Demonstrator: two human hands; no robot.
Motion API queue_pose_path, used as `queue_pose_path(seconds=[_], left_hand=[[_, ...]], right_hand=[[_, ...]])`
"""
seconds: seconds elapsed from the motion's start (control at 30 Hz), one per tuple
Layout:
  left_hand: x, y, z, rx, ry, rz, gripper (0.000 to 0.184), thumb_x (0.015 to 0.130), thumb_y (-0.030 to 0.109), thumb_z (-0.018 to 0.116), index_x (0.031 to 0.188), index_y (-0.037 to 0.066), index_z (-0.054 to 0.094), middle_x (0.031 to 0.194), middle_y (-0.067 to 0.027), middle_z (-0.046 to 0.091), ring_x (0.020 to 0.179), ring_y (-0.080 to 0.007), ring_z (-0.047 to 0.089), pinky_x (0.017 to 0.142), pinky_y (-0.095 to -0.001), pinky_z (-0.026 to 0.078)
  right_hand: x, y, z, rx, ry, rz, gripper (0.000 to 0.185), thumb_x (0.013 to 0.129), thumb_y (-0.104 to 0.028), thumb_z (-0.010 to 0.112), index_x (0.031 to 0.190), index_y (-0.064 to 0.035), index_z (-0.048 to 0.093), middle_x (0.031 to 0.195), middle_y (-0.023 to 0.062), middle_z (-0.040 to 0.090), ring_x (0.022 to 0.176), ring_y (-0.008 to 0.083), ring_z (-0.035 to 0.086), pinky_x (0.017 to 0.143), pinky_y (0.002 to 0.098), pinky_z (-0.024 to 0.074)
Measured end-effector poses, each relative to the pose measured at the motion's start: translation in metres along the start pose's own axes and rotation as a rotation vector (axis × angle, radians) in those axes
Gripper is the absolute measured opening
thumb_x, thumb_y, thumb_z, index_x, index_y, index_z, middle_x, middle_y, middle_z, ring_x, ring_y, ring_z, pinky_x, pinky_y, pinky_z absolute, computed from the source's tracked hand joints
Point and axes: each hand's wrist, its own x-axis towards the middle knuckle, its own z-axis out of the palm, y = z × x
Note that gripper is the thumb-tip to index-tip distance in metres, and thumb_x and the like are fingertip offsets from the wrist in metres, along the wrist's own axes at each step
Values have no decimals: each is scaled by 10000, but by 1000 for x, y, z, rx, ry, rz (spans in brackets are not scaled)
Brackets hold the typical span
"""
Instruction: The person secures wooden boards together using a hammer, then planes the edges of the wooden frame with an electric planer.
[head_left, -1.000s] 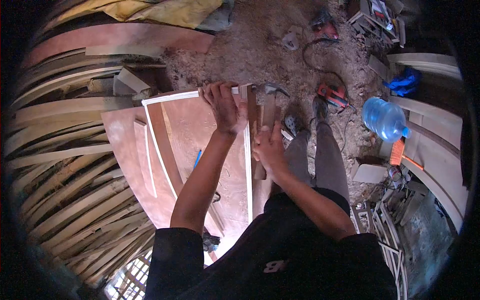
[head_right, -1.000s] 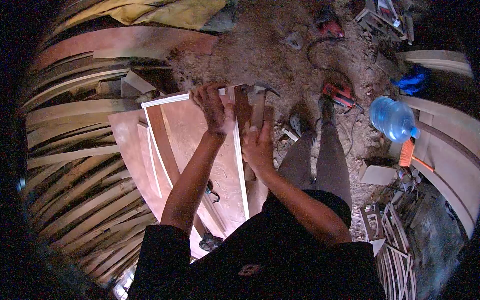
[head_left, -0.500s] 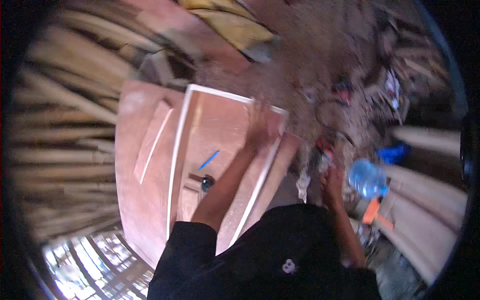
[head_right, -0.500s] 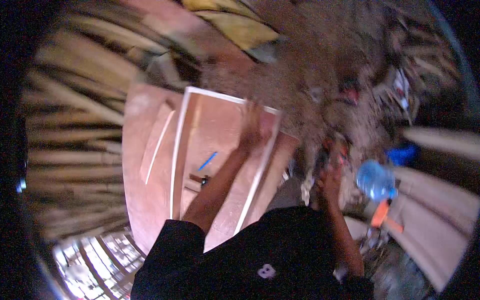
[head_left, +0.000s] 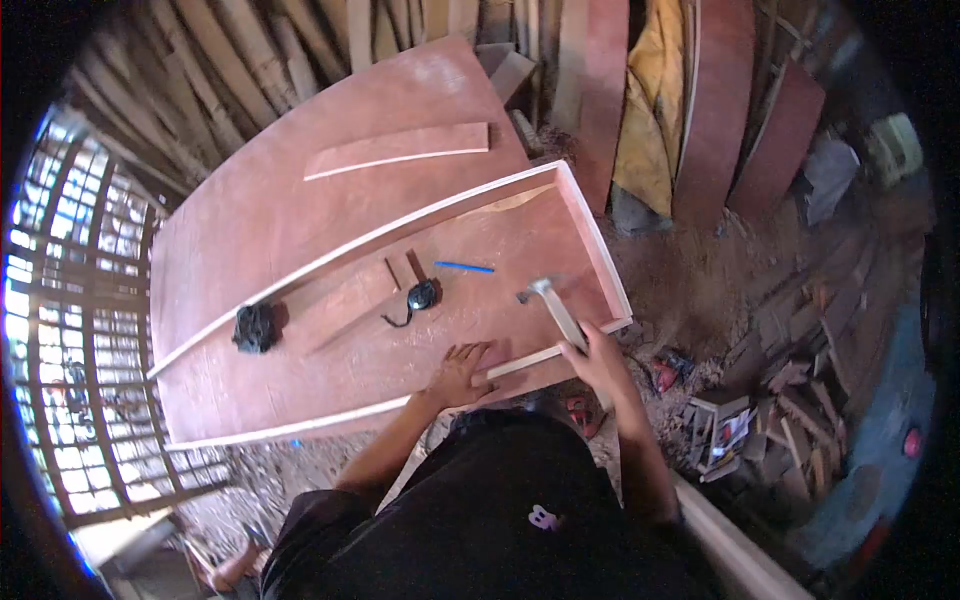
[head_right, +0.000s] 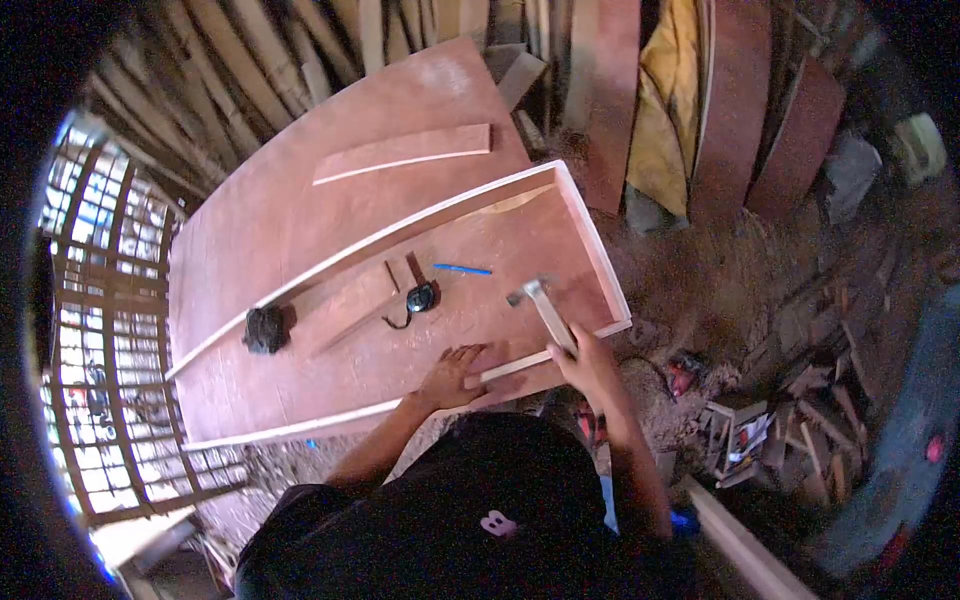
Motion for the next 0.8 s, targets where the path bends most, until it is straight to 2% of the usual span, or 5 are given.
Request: queue_pose_path(seconds=[0.1, 0.2, 0.47, 0.63, 0.8], left_hand=[[-32, 23, 15, 91, 249, -138, 871, 903, 437, 752, 1599, 69, 378, 1613, -192, 443, 1527, -405, 364, 1261, -625, 225], [-61, 39, 45, 100, 546, -297, 856, 901, 389, 768, 1582, 35, 391, 1625, -205, 427, 1546, -415, 329, 1262, -625, 208], [-164, 105, 157, -101, 1015, -810, 785, 925, 284, 782, 1561, 13, 411, 1573, -249, 472, 1482, -459, 407, 1235, -581, 291], [-244, 95, 310, -641, 1007, -1292, 779, 950, 312, 799, 1551, -23, 433, 1506, -244, 538, 1407, -365, 507, 1190, -469, 386], [-307, 105, 434, -1159, 804, -1715, 717, 940, 381, 776, 1472, -31, 528, 1446, -236, 610, 1339, -345, 583, 1135, -445, 452]], right_hand=[[87, 31, 27, -73, -107, -104, 480, 948, -337, 734, 1255, 18, 629, 1007, 291, 727, 992, 454, 718, 863, 519, 552], [133, -11, 8, -527, -217, -90, 471, 949, -351, 700, 1250, 6, 640, 1081, 319, 715, 1028, 473, 701, 900, 546, 551], [203, 52, 57, -532, -89, -185, 523, 929, -281, 725, 1321, 37, 585, 1254, 303, 648, 1179, 477, 627, 1006, 533, 521], [147, 35, 56, -289, 69, -367, 617, 952, -214, 721, 1480, 21, 503, 1437, 276, 532, 1277, 475, 556, 1080, 540, 468], [55, 16, 45, 90, 146, -469, 516, 987, -169, 707, 1445, 7, 549, 1362, 250, 610, 1301, 395, 574, 1100, 495, 465]])
